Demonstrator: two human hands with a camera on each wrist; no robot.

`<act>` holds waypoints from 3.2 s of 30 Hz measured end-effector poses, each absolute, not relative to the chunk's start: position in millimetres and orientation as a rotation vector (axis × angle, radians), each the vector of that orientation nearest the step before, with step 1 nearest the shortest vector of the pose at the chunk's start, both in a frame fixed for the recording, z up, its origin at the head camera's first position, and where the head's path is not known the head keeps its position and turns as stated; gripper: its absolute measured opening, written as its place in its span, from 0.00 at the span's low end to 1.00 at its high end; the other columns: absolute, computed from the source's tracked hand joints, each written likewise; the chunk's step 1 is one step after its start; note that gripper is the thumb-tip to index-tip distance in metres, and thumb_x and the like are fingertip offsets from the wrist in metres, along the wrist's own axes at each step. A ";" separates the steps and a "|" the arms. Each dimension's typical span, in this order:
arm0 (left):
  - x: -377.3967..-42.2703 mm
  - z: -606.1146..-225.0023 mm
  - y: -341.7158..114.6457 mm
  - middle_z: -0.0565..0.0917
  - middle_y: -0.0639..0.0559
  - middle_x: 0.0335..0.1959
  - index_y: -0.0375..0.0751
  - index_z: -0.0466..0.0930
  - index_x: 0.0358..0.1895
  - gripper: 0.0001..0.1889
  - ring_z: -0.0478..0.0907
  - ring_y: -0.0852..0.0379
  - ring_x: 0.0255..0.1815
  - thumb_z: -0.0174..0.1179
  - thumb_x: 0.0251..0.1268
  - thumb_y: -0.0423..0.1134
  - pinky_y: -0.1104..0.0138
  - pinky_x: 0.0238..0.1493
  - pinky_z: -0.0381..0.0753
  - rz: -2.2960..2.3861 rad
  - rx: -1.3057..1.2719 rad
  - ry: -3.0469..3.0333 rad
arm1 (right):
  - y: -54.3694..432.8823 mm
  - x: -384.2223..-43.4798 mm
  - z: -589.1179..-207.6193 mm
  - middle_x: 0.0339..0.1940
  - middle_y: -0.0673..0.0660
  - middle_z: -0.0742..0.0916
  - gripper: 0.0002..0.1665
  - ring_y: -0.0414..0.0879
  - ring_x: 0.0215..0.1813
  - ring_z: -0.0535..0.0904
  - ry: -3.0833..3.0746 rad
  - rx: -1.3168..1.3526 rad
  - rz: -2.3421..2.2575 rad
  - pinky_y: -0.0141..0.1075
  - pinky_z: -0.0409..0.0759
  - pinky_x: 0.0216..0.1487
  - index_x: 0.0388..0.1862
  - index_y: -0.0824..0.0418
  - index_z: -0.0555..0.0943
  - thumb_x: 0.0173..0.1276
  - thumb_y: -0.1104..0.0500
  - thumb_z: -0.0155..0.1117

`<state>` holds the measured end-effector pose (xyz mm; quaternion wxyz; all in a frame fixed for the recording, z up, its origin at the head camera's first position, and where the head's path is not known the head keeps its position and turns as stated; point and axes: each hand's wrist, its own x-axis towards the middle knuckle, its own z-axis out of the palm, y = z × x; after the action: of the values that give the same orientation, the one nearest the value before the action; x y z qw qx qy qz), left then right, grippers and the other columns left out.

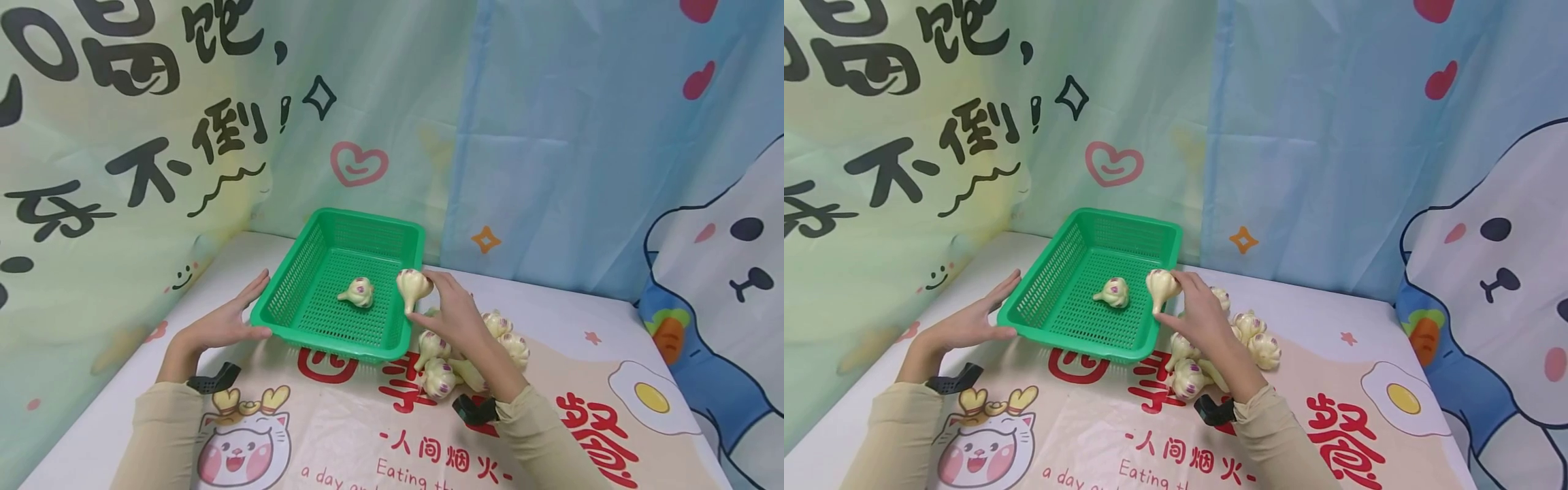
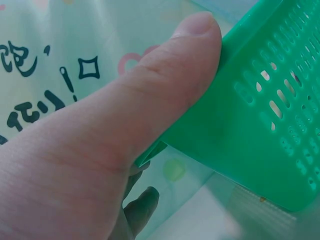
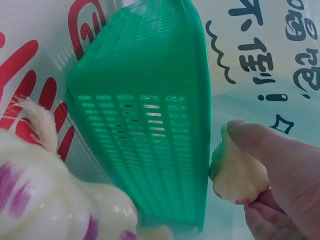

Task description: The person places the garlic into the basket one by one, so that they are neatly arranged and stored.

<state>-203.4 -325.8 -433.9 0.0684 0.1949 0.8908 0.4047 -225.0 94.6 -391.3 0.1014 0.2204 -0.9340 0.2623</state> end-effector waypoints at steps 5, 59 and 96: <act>-203.6 -433.2 -325.0 0.34 0.49 0.79 0.51 0.37 0.77 0.55 0.31 0.41 0.78 0.69 0.53 0.44 0.34 0.68 0.43 1.218 0.577 2.678 | 86.2 -230.6 -388.7 0.65 0.59 0.75 0.50 0.55 0.65 0.72 -2.806 0.655 0.734 0.52 0.74 0.60 0.69 0.61 0.65 0.51 0.44 0.75; -200.4 -431.6 -328.0 0.34 0.51 0.79 0.52 0.38 0.77 0.54 0.30 0.41 0.78 0.69 0.53 0.43 0.34 0.68 0.43 1.227 0.569 2.676 | 18.9 -320.8 -401.1 0.63 0.63 0.72 0.46 0.55 0.57 0.76 -3.070 0.791 0.301 0.46 0.77 0.57 0.68 0.63 0.67 0.55 0.45 0.72; -202.2 -433.0 -325.4 0.33 0.52 0.79 0.53 0.36 0.77 0.54 0.33 0.39 0.78 0.69 0.54 0.46 0.34 0.68 0.45 1.231 0.549 2.667 | 4.1 -317.2 -410.3 0.60 0.61 0.76 0.45 0.55 0.55 0.78 -3.132 0.874 -0.206 0.47 0.80 0.50 0.64 0.61 0.69 0.52 0.43 0.74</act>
<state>-202.2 -325.4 -433.0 0.0764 0.1832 0.8899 0.4107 -317.2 4.1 -410.3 -0.0584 0.2678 -0.9596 -0.0630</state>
